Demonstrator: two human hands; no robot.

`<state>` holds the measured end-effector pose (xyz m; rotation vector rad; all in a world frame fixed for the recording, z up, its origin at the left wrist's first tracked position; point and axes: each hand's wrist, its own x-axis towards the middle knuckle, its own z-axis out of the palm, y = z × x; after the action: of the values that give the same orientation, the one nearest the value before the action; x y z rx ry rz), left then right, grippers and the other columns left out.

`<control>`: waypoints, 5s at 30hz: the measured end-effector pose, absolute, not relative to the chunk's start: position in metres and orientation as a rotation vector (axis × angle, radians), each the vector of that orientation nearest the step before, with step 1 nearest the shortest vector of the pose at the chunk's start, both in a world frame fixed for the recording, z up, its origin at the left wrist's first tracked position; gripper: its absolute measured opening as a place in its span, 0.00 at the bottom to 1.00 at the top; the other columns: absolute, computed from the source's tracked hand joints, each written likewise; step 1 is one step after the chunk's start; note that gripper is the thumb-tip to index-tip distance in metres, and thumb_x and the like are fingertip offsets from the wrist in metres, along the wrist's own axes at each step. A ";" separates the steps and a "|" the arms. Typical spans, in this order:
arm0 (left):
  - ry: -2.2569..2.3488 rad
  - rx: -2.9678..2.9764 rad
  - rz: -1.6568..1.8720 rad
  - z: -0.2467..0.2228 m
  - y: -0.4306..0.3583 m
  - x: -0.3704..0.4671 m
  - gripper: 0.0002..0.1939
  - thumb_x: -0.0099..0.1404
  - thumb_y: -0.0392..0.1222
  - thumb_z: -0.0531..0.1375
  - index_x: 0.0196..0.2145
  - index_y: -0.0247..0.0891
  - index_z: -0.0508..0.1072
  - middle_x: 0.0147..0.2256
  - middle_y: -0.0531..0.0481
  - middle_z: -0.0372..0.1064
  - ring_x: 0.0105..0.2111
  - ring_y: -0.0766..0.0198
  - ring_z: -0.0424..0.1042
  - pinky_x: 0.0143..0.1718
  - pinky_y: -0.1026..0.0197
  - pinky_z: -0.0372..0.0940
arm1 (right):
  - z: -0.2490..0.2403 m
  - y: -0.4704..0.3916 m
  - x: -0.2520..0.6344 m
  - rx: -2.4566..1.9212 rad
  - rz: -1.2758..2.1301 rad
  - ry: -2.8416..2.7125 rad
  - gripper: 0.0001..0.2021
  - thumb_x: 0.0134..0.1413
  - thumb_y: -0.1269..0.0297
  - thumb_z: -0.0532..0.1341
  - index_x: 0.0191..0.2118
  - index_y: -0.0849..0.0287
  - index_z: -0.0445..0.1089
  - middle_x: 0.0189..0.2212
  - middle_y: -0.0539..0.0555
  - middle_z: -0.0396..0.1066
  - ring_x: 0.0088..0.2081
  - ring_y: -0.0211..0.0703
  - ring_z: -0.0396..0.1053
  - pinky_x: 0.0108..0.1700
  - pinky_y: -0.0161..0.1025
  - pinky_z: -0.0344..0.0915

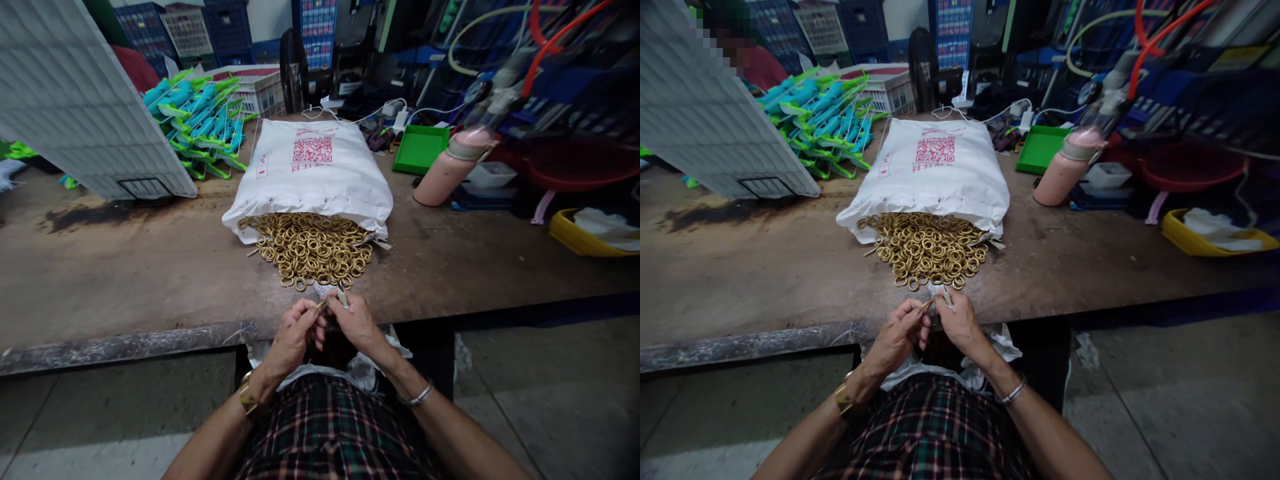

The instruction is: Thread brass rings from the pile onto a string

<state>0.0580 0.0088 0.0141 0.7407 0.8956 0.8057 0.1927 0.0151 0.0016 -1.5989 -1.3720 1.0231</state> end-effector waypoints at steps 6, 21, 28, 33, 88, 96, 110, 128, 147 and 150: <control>0.929 0.816 0.850 0.013 0.011 0.056 0.18 0.55 0.55 0.58 0.30 0.36 0.61 0.24 0.55 0.63 0.17 0.74 0.60 0.18 0.70 0.58 | 0.003 0.004 0.194 -1.634 0.751 -1.910 0.09 0.47 0.74 0.49 0.30 0.58 0.64 0.23 0.50 0.67 0.25 0.37 0.62 0.28 0.32 0.53; 1.051 1.022 0.822 0.015 0.011 0.055 0.20 0.56 0.58 0.55 0.27 0.37 0.60 0.18 0.57 0.60 0.16 0.72 0.60 0.19 0.68 0.58 | 0.008 0.005 0.189 -1.780 0.625 -2.090 0.10 0.46 0.75 0.49 0.33 0.59 0.64 0.26 0.53 0.70 0.27 0.39 0.64 0.28 0.33 0.49; 0.986 1.178 0.831 0.029 0.001 0.051 0.17 0.59 0.55 0.54 0.25 0.36 0.61 0.18 0.56 0.59 0.17 0.72 0.60 0.21 0.68 0.58 | 0.013 0.009 0.198 -1.849 0.608 -2.235 0.11 0.46 0.74 0.51 0.36 0.59 0.65 0.24 0.54 0.71 0.25 0.40 0.65 0.25 0.34 0.46; 0.787 1.015 0.776 0.040 -0.004 0.055 0.15 0.60 0.52 0.54 0.29 0.35 0.65 0.23 0.52 0.66 0.19 0.71 0.64 0.23 0.66 0.61 | 0.010 0.020 0.203 -2.019 0.482 -2.046 0.10 0.50 0.72 0.50 0.38 0.59 0.65 0.26 0.54 0.71 0.26 0.41 0.66 0.26 0.34 0.47; 1.130 1.711 0.925 -0.005 0.026 0.055 0.13 0.59 0.36 0.53 0.41 0.38 0.69 0.27 0.52 0.65 0.28 0.65 0.63 0.35 0.63 0.59 | 0.013 0.034 0.197 -2.213 0.400 -1.997 0.09 0.53 0.67 0.51 0.40 0.60 0.63 0.34 0.56 0.70 0.33 0.41 0.67 0.32 0.35 0.52; 0.961 1.512 0.959 0.002 0.030 0.061 0.13 0.55 0.35 0.58 0.40 0.41 0.73 0.40 0.45 0.70 0.42 0.57 0.65 0.49 0.56 0.55 | 0.007 0.037 0.204 -1.804 0.911 -1.540 0.05 0.45 0.68 0.51 0.23 0.59 0.61 0.20 0.47 0.60 0.25 0.35 0.57 0.28 0.31 0.52; 1.036 1.127 0.772 0.012 0.025 0.063 0.12 0.59 0.49 0.53 0.29 0.37 0.63 0.22 0.56 0.60 0.17 0.73 0.53 0.19 0.69 0.50 | 0.007 0.029 0.193 -1.536 1.246 -1.213 0.12 0.44 0.56 0.56 0.25 0.61 0.65 0.18 0.45 0.60 0.21 0.31 0.54 0.24 0.30 0.52; 0.780 0.761 0.781 0.013 0.014 0.053 0.17 0.54 0.53 0.59 0.28 0.37 0.60 0.23 0.57 0.60 0.15 0.77 0.52 0.15 0.71 0.45 | 0.009 0.027 0.187 -1.493 1.227 -1.244 0.13 0.47 0.56 0.54 0.21 0.59 0.59 0.15 0.43 0.54 0.19 0.31 0.50 0.23 0.30 0.51; 0.874 0.993 0.834 0.009 0.013 0.041 0.16 0.58 0.54 0.56 0.29 0.38 0.61 0.19 0.58 0.57 0.15 0.76 0.50 0.16 0.70 0.46 | 0.013 0.008 0.187 -1.695 0.690 -2.147 0.12 0.48 0.74 0.48 0.35 0.58 0.66 0.28 0.52 0.70 0.29 0.39 0.64 0.32 0.33 0.54; 0.875 1.044 0.838 0.011 0.011 0.040 0.15 0.59 0.53 0.55 0.28 0.37 0.61 0.19 0.59 0.55 0.15 0.76 0.50 0.17 0.70 0.46 | 0.015 0.007 0.188 -1.731 0.707 -2.224 0.13 0.47 0.75 0.48 0.37 0.58 0.66 0.27 0.52 0.70 0.29 0.39 0.64 0.31 0.33 0.53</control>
<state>0.0401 0.0115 0.0111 1.0435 0.8753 0.8382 0.1882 0.0072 0.0147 -1.7310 -2.2241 0.7074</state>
